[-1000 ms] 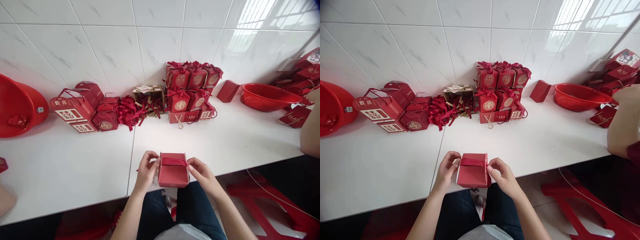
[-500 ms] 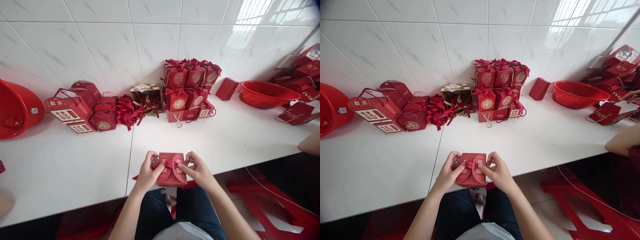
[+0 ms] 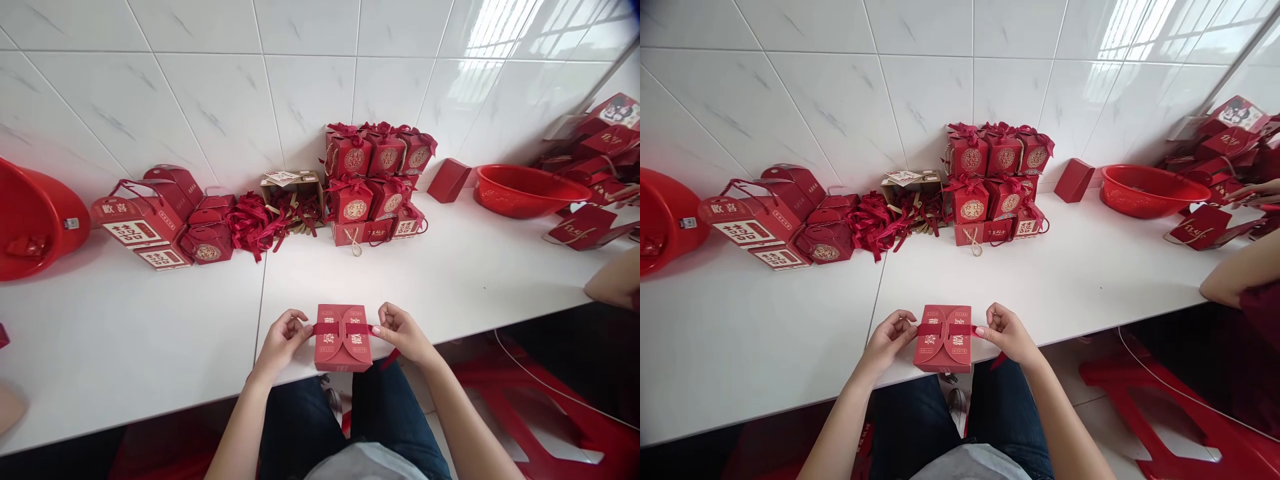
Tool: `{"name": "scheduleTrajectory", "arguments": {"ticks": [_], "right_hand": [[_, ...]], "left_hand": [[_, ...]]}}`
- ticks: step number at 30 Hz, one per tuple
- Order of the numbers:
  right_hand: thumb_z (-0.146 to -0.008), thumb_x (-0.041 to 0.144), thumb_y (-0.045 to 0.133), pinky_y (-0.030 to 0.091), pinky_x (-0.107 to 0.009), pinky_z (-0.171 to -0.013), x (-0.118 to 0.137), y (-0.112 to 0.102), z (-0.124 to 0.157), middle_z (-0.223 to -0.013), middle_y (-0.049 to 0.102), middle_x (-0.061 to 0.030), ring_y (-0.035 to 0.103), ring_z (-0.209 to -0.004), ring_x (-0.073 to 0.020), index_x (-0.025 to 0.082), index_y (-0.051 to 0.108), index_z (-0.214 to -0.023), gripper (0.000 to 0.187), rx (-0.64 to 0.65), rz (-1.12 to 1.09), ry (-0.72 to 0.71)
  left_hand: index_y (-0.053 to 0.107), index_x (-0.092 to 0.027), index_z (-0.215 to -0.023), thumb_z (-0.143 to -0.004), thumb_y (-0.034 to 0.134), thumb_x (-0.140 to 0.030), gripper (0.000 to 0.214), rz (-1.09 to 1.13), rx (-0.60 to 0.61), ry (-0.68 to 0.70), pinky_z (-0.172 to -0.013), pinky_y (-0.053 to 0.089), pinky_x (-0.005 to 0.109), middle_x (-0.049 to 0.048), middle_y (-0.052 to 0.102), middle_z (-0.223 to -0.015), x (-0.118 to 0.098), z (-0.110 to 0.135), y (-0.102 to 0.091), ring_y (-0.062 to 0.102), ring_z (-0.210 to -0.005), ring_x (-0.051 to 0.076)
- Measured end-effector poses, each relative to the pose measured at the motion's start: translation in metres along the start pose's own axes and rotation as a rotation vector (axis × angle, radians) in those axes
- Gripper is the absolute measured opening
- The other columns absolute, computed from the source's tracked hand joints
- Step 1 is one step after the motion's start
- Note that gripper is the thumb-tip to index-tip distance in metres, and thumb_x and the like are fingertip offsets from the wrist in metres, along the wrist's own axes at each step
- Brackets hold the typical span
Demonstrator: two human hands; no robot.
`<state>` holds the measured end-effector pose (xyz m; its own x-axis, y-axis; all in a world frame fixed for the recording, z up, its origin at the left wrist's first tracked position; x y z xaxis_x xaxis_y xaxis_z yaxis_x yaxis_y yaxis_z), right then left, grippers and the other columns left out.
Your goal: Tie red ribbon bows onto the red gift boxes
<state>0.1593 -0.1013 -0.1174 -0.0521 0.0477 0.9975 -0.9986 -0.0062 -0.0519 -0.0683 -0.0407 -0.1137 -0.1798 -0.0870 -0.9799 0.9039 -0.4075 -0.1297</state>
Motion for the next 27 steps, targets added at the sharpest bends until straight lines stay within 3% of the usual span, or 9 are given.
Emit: {"name": "scheduleTrajectory", "arguments": {"ticks": [5, 9, 11, 13, 15, 19, 21, 23, 27], "right_hand": [[-0.075, 0.054, 0.067, 0.027, -0.024, -0.053, -0.006, -0.007, 0.004, -0.06, 0.037, 0.0066, 0.034, -0.055, -0.0107, 0.022, 0.038, -0.071, 0.043, -0.082, 0.054, -0.013], [-0.081, 0.047, 0.062, 0.038, -0.034, -0.08, 0.013, -0.036, 0.029, -0.101, 0.054, -0.0073, 0.05, -0.097, -0.0229, 0.021, 0.053, -0.078, 0.027, -0.373, 0.309, -0.152], [-0.085, 0.046, 0.057, 0.037, -0.036, -0.085, 0.023, -0.042, 0.047, -0.108, 0.054, -0.0092, 0.048, -0.104, -0.0254, 0.021, 0.059, -0.081, 0.025, -0.463, 0.406, -0.196], [-0.089, 0.047, 0.051, 0.039, -0.033, -0.074, 0.019, -0.032, 0.056, -0.088, 0.057, -0.0065, 0.053, -0.085, -0.0215, 0.02, 0.061, -0.078, 0.03, -0.374, 0.365, -0.135], [-0.092, 0.049, 0.044, 0.038, -0.029, -0.061, 0.008, -0.009, 0.061, -0.068, 0.054, -0.0019, 0.05, -0.065, -0.0168, 0.019, 0.064, -0.081, 0.038, -0.186, 0.291, -0.009], [-0.094, 0.048, 0.043, 0.036, -0.027, -0.057, -0.007, 0.032, 0.066, -0.059, 0.055, 0.0011, 0.052, -0.058, -0.0157, 0.021, 0.064, -0.116, 0.041, 0.084, 0.304, 0.154], [-0.093, 0.048, 0.046, 0.036, -0.026, -0.056, -0.012, 0.04, 0.065, -0.058, 0.057, 0.002, 0.051, -0.056, -0.0147, 0.022, 0.054, -0.13, 0.046, 0.11, 0.236, 0.178], [-0.092, 0.051, 0.048, 0.032, -0.024, -0.05, -0.017, 0.04, 0.061, -0.058, 0.057, 0.0031, 0.044, -0.048, -0.011, 0.021, 0.051, -0.132, 0.05, 0.057, 0.029, 0.204], [-0.086, 0.053, 0.057, 0.029, -0.019, -0.043, -0.024, 0.02, 0.055, -0.071, 0.06, 0.0015, 0.038, -0.045, -0.0045, 0.019, 0.065, -0.096, 0.036, -0.228, -0.579, 0.187]], "left_hand": [[0.053, -0.021, -0.098, -0.076, 0.067, -0.048, 0.038, 0.01, -0.09, 0.03, -0.06, 0.04, 0.023, -0.0043, 0.05, -0.07, 0.002, 0.003, -0.003, 0.05, -0.063, 0.012], [0.05, -0.024, -0.107, -0.075, 0.07, -0.042, 0.042, -0.121, -0.575, 0.249, -0.079, 0.048, 0.031, 0.0037, 0.055, -0.101, -0.007, 0.039, -0.039, 0.058, -0.087, 0.017], [0.055, -0.023, -0.097, -0.079, 0.066, -0.038, 0.025, -0.28, -0.667, 0.364, -0.082, 0.047, 0.032, 0.0042, 0.057, -0.099, -0.014, 0.062, -0.041, 0.057, -0.092, 0.019], [0.059, -0.022, -0.085, -0.086, 0.057, -0.035, 0.013, -0.411, -0.52, 0.381, -0.076, 0.046, 0.03, 0.0031, 0.06, -0.085, -0.015, 0.07, -0.026, 0.058, -0.083, 0.019], [0.063, -0.022, -0.08, -0.091, 0.049, -0.033, 0.021, -0.525, -0.325, 0.331, -0.07, 0.044, 0.03, 0.0029, 0.062, -0.074, -0.012, 0.071, -0.006, 0.058, -0.074, 0.02], [0.071, -0.026, -0.088, -0.092, 0.044, -0.034, 0.029, -0.666, -0.18, 0.179, -0.067, 0.04, 0.034, 0.0034, 0.064, -0.065, -0.011, 0.064, 0.014, 0.056, -0.066, 0.024], [0.07, -0.028, -0.103, -0.091, 0.046, -0.037, 0.029, -0.479, -0.178, 0.104, -0.068, 0.041, 0.033, 0.0028, 0.066, -0.067, -0.009, 0.057, 0.013, 0.059, -0.067, 0.024], [0.06, -0.029, -0.123, -0.089, 0.05, -0.042, 0.037, -0.123, -0.225, 0.025, -0.07, 0.044, 0.031, 0.0016, 0.066, -0.073, -0.004, 0.051, 0.008, 0.061, -0.07, 0.021], [0.046, -0.028, -0.136, -0.089, 0.054, -0.039, 0.049, 0.677, -0.225, -0.072, -0.072, 0.049, 0.028, 0.0035, 0.066, -0.091, 0.003, 0.04, 0.011, 0.063, -0.076, 0.016]]}}
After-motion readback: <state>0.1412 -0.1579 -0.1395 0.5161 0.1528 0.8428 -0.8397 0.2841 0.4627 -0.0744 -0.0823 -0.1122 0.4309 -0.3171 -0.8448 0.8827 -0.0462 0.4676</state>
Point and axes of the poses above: each hand's wrist, its own z-axis away from the middle knuckle, its own y-axis out of the palm, x = y × z, the point moved 9 cm from there along -z, towards the middle knuckle
